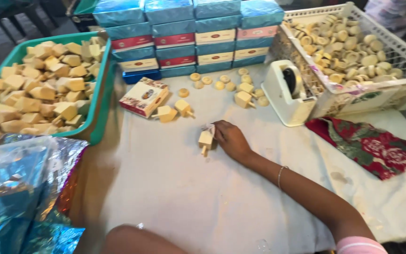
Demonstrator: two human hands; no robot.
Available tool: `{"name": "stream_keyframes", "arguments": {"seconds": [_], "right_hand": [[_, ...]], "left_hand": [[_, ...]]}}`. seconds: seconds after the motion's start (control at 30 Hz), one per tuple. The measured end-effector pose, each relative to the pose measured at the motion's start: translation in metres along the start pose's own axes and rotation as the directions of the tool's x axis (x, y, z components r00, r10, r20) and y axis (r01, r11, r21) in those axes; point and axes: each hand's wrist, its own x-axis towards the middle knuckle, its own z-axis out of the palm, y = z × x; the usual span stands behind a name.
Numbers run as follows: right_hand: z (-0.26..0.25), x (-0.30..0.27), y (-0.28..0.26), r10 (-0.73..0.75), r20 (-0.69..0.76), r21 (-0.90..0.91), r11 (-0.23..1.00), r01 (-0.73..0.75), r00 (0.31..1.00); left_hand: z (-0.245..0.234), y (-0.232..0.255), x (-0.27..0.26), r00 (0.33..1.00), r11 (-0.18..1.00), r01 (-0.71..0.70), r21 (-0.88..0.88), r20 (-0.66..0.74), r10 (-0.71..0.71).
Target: Wiping and inspecting small wooden tops (dreidels) on a production table.
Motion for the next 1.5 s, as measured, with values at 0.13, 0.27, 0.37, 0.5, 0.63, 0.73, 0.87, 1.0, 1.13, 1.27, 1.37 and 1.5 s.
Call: {"name": "stream_keyframes", "arguments": {"seconds": [0.13, 0.27, 0.37, 0.5, 0.63, 0.73, 0.87, 1.0, 1.13, 1.27, 1.37, 1.5], "right_hand": [[0.004, 0.001, 0.009, 0.008, -0.070, 0.082, 0.997, -0.002, 0.998], [0.000, 0.002, 0.006, 0.467, -0.086, 0.406, 0.823, -0.397, 0.880], [0.001, 0.002, 0.008, 0.182, -0.268, 0.388, 0.919, -0.067, 0.946], [-0.007, -0.005, -0.010, -0.023, -0.214, 0.237, 0.969, 0.075, 0.976], [-0.009, -0.003, -0.032, -0.332, 0.103, -0.009, 0.942, 0.335, 0.938], [-0.007, -0.002, -0.035, -0.363, 0.225, -0.100, 0.914, 0.392, 0.904], [-0.008, -0.003, -0.034, -0.305, 0.217, -0.068, 0.943, 0.326, 0.927], [-0.009, -0.001, -0.025, -0.218, 0.164, -0.021, 0.974, 0.225, 0.962], [-0.005, -0.005, -0.005, 0.211, 0.084, 0.368, 0.901, -0.228, 0.974], [-0.022, -0.004, -0.034, 0.006, -0.179, 0.380, 0.923, 0.064, 0.984], [-0.015, 0.001, -0.043, -0.577, -0.142, 0.485, 0.667, 0.565, 0.804], [-0.011, -0.003, -0.046, -0.357, 0.334, -0.131, 0.899, 0.418, 0.872]], "left_hand": [[0.011, -0.064, 0.061, 1.000, 1.000, 0.000, -0.008, 0.021, 0.001], [0.032, -0.145, 0.110, 0.999, 1.000, 0.028, -0.012, 0.027, -0.027], [0.022, -0.184, 0.126, 0.986, 0.983, 0.109, 0.145, -0.141, -0.088], [0.035, -0.218, 0.124, 0.945, 0.933, 0.325, 0.153, -0.011, -0.328], [0.056, -0.246, 0.114, 0.979, 0.979, 0.200, 0.044, 0.020, -0.201], [0.059, -0.250, 0.110, 0.991, 0.991, 0.130, 0.030, -0.028, -0.129], [0.066, -0.253, 0.109, 0.982, 0.978, 0.187, 0.091, 0.003, -0.188], [0.047, -0.235, 0.115, 0.986, 0.985, 0.164, 0.054, -0.039, -0.162], [0.038, -0.231, 0.117, 0.975, 0.976, 0.215, -0.028, -0.052, -0.216], [0.037, -0.239, 0.118, 0.951, 0.941, 0.291, -0.172, -0.057, -0.304], [0.053, -0.257, 0.112, 0.961, 0.959, 0.274, -0.071, -0.011, -0.275], [0.052, -0.256, 0.114, 0.958, 0.958, 0.270, -0.097, -0.072, -0.277]]}}
